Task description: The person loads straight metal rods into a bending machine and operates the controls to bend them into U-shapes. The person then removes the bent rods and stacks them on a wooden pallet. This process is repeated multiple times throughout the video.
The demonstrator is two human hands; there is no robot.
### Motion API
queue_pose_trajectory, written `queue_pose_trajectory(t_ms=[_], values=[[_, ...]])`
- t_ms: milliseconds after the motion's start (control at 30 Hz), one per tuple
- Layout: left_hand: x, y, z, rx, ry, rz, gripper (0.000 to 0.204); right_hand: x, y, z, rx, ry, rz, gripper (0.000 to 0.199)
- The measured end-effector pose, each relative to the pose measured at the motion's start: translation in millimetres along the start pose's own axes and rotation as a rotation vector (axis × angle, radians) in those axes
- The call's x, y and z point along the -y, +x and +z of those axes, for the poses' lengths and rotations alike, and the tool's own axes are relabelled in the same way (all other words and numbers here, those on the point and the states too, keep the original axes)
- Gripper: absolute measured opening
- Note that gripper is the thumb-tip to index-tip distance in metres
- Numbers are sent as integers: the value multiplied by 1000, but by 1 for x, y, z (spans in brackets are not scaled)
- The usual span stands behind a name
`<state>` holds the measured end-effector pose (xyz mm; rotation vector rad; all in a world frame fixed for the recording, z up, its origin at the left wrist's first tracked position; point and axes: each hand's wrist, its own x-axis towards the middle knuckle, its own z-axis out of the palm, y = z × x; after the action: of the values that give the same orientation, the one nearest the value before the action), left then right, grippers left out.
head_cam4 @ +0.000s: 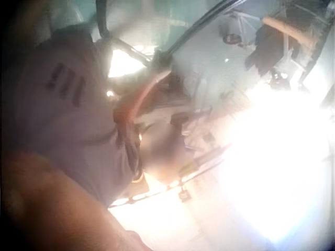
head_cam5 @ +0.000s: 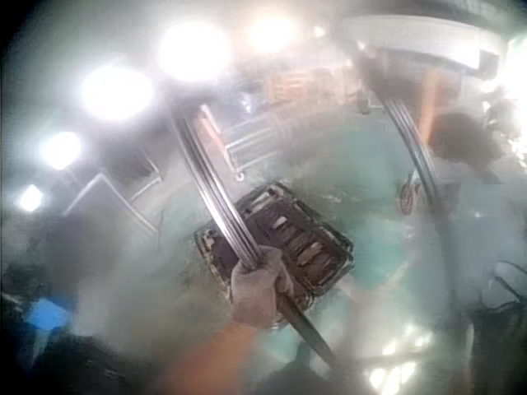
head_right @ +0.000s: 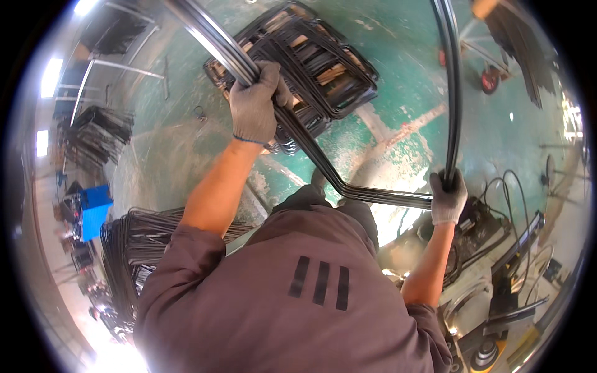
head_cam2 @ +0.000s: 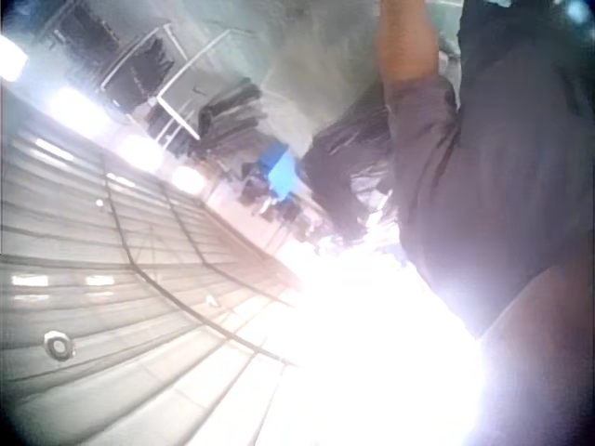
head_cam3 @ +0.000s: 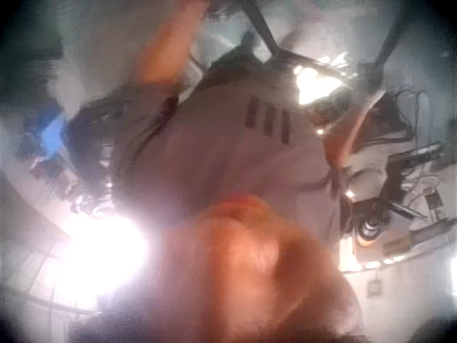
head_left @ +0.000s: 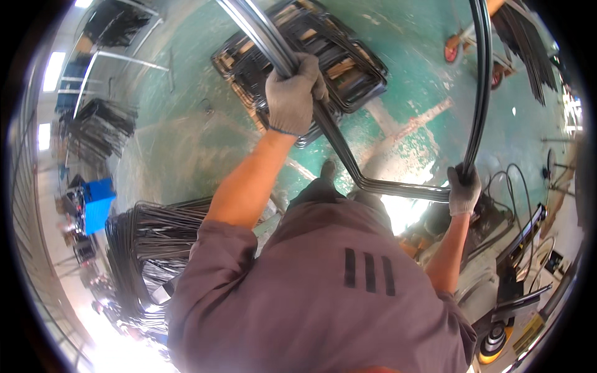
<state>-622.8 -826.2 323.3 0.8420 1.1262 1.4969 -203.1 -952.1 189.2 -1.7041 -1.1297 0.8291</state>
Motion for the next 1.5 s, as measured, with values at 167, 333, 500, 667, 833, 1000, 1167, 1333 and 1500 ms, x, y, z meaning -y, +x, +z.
queue_pose_trajectory(t_ms=[167,333,500,667,833,1000,1167,1333,1500], values=[[-31,-9,-92,-192,149,102,14,94,24,144,247,120,-59,19],[-87,-19,-150,-308,454,174,10,161,12,256,426,437,-48,16],[-144,-11,-210,-350,740,195,15,234,-15,343,458,615,-20,16],[-180,23,-279,-310,808,199,16,266,-21,422,489,685,63,14],[-170,81,-404,-330,891,145,29,284,-27,528,424,702,76,14],[-136,126,-556,-284,998,-1,29,311,-38,628,277,772,124,13],[-135,176,-673,-228,1167,-183,31,325,-19,690,210,913,239,13],[-139,251,-770,-271,985,-229,31,310,21,758,34,979,408,13],[-127,371,-822,-351,296,-293,32,307,55,859,-61,1166,535,7]])
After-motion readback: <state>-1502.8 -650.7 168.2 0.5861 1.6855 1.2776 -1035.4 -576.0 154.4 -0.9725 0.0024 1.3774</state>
